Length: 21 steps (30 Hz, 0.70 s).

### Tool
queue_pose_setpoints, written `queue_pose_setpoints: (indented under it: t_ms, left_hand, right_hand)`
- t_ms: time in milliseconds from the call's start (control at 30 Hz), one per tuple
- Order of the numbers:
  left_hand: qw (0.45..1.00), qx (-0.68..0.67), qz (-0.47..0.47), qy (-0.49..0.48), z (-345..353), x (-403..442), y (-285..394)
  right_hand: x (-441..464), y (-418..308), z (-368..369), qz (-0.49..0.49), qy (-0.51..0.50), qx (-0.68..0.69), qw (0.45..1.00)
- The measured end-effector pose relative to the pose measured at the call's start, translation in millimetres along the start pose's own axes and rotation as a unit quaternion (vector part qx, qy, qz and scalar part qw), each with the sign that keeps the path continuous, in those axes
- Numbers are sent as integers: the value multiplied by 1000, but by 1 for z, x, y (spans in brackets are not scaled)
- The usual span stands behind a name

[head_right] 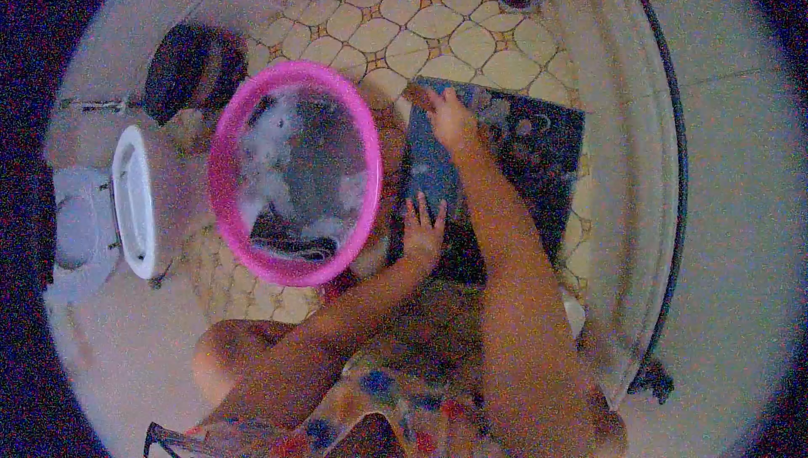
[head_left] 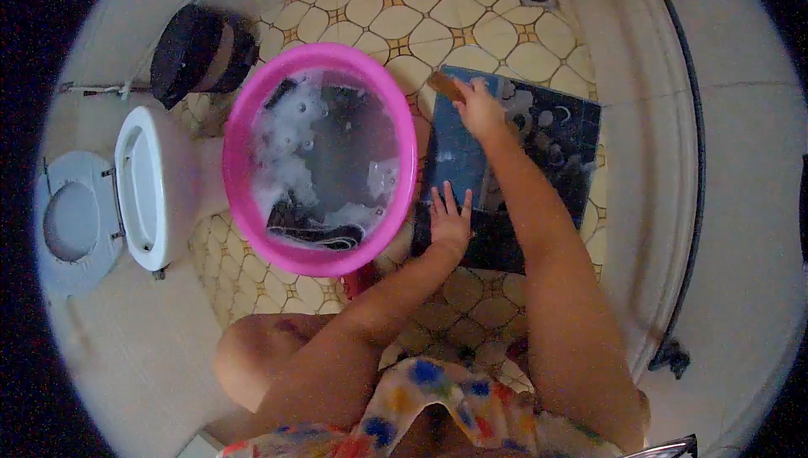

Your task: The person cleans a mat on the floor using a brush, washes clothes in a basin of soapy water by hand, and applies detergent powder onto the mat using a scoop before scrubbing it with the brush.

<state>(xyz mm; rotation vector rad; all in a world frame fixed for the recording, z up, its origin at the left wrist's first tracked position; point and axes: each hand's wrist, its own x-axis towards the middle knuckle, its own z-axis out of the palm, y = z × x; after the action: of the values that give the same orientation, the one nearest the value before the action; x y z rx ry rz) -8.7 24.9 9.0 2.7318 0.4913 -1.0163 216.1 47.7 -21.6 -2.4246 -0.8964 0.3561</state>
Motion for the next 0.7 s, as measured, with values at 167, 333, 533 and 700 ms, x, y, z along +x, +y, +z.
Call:
queue_pose_setpoints:
  t_ms: [167,333,533,700]
  left_hand:
    - [996,48,39,70,45,0,-7]
    - [998,21,48,34,20,-5,-7]
    - [997,3,33,64,16,-7,-1]
    - [996,52,48,55,22,1,-1]
  right_hand:
    - [-106,-20,-3,-51,-140,3,989]
    - [-99,-4,-10,-72,-191,-12,979]
    - [-22,28,-7,28,15,-17,999]
    - [-86,13,1,7,-17,-19,1000]
